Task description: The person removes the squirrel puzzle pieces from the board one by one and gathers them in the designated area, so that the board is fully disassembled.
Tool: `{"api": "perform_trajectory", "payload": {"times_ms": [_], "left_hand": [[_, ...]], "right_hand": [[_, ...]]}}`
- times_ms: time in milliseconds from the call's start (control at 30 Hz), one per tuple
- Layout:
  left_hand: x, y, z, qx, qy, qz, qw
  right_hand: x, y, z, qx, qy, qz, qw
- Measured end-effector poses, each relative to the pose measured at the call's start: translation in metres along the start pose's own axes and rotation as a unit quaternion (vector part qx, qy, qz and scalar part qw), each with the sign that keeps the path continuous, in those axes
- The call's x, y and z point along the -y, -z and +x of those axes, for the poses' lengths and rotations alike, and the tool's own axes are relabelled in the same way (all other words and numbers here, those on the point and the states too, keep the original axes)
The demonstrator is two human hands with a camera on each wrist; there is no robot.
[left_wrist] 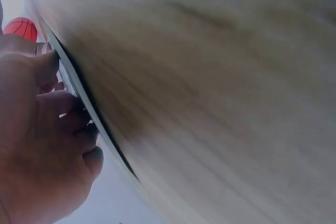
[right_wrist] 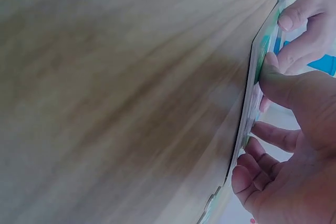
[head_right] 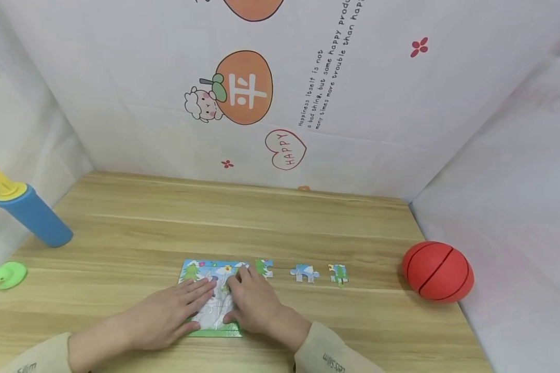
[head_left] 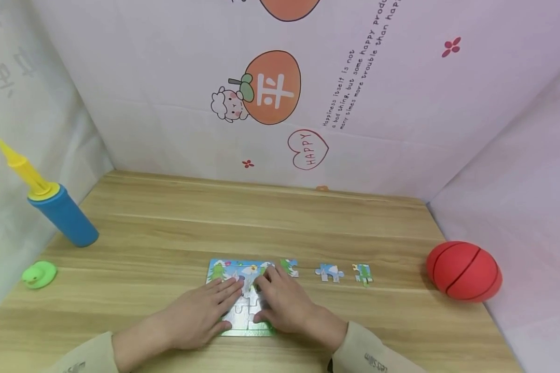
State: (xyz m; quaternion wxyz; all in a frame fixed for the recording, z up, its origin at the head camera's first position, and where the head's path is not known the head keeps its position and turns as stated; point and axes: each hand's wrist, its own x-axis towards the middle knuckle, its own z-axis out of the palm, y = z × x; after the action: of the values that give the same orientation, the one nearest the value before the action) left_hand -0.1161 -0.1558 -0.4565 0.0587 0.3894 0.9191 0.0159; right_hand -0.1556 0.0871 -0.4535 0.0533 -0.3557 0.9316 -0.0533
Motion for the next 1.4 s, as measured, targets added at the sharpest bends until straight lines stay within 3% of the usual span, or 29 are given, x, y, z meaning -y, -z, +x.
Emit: {"api": "perform_trajectory", "payload": {"times_ms": [300,433,567,900,1400], "left_hand": [[0.0,0.001,0.004,0.008,0.002,-0.011,0.9999],[0.0,0.001,0.004,0.006,0.001,-0.005,1.0],[-0.001,0.0,0.004,0.004,-0.002,-0.002,1.0],[0.0,-0.001,0.003,0.011,0.001,-0.008,0.9999],[0.0,0.002,0.005,0.005,-0.004,-0.001,1.0]], "right_hand": [[0.007,-0.006,-0.006,-0.061,-0.001,-0.022,0.998],[0.01,-0.008,-0.009,-0.098,0.019,-0.043,0.994],[0.011,-0.011,-0.013,-0.123,0.045,-0.027,0.991],[0.011,-0.01,-0.013,-0.121,0.069,-0.02,0.99],[0.016,0.002,-0.01,-0.105,0.098,-0.083,0.986]]}}
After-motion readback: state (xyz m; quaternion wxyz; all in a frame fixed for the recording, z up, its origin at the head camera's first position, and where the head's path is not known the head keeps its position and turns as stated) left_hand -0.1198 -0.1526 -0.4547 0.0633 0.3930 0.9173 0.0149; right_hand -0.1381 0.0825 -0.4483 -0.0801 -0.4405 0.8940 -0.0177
